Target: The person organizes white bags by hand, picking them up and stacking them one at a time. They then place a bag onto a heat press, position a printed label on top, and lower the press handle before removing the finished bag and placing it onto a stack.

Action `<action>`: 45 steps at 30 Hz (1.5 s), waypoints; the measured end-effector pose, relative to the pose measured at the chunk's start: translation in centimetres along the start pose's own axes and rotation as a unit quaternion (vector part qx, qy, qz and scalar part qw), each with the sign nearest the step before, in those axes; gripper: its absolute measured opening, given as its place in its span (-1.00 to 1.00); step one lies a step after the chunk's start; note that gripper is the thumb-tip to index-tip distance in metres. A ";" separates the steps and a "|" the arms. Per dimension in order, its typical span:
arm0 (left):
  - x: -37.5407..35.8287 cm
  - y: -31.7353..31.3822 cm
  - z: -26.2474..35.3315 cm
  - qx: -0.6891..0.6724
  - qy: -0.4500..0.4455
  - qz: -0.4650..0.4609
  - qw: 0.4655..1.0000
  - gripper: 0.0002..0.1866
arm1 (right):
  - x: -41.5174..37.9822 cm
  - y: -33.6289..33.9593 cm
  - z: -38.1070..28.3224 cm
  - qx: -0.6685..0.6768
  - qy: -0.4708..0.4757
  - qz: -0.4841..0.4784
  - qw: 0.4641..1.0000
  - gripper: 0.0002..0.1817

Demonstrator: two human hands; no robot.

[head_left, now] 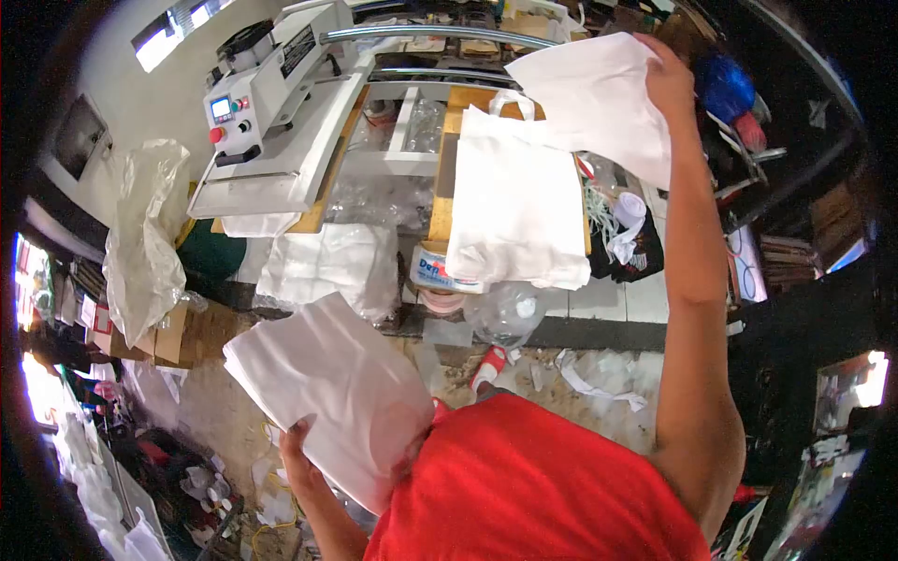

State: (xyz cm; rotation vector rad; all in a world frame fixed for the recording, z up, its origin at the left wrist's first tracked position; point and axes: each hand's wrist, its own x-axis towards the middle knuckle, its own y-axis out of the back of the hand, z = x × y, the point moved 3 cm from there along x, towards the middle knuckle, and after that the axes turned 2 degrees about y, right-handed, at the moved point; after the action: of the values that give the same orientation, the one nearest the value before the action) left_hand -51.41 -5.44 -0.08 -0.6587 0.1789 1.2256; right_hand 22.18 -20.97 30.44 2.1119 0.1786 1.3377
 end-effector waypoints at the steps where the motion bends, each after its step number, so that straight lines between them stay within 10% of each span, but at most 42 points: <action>1: 0.2 0.2 -0.2 -0.005 0.018 -0.034 0.999 -0.35 | 0.5 0.5 -0.3 -0.014 -0.003 0.003 1.000 -0.51; 7: 2.8 3.7 -3.7 -0.076 0.012 0.022 0.997 -0.51 | -2.7 -3.1 0.2 -0.009 0.051 -0.067 0.996 -0.55; 10: 1.9 -1.2 -0.2 -0.049 0.027 -0.011 0.998 -0.40 | -8.8 -6.7 0.1 0.109 -0.095 -0.264 0.954 -0.54; 13: 1.8 -0.5 -0.4 -0.075 0.021 -0.004 0.997 -0.36 | -13.7 -8.8 -2.3 0.023 -0.020 -0.456 0.890 -0.58; 22: 3.6 -0.5 -0.6 -0.099 0.023 -0.083 0.991 -0.35 | -6.7 -3.1 -13.9 -0.088 0.021 -0.198 0.976 -0.57; 25: 3.9 -0.6 -0.7 -0.114 0.015 -0.085 0.990 -0.35 | -5.5 2.1 -15.9 -0.013 0.071 0.061 0.995 -0.57; 27: 4.2 -1.2 -0.5 -0.126 0.010 -0.082 0.989 -0.36 | -6.5 3.5 -17.2 0.370 -0.125 0.088 0.917 -0.53; 31: 5.1 -1.9 -0.8 -0.131 -0.003 -0.098 0.987 -0.35 | -12.0 1.5 -17.9 0.566 -0.330 0.068 0.752 -0.49; 37: 5.3 -3.8 -1.0 -0.217 -0.007 -0.145 0.965 -0.28 | -31.7 -8.1 -24.7 0.681 -0.506 -0.127 0.514 -0.43; 42: 7.6 -1.2 -2.6 -0.212 -0.131 -0.132 0.959 -0.10 | -45.6 -9.9 -24.2 0.695 -0.525 -0.229 0.435 -0.45; 43: 8.0 -0.7 -2.5 -0.195 -0.147 -0.149 0.958 -0.11 | -46.5 -9.5 -23.2 0.542 -0.352 -0.430 0.631 -0.45; 45: 8.1 -0.7 -1.9 -0.200 -0.159 -0.160 0.953 -0.12 | -47.1 -10.3 -21.4 0.319 -0.133 -0.573 0.743 -0.44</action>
State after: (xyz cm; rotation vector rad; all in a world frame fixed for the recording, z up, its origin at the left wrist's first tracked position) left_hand -47.53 -0.09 -5.13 -0.7920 -0.4433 1.0414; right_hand -16.40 -23.54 -5.42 1.9419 1.6898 0.1884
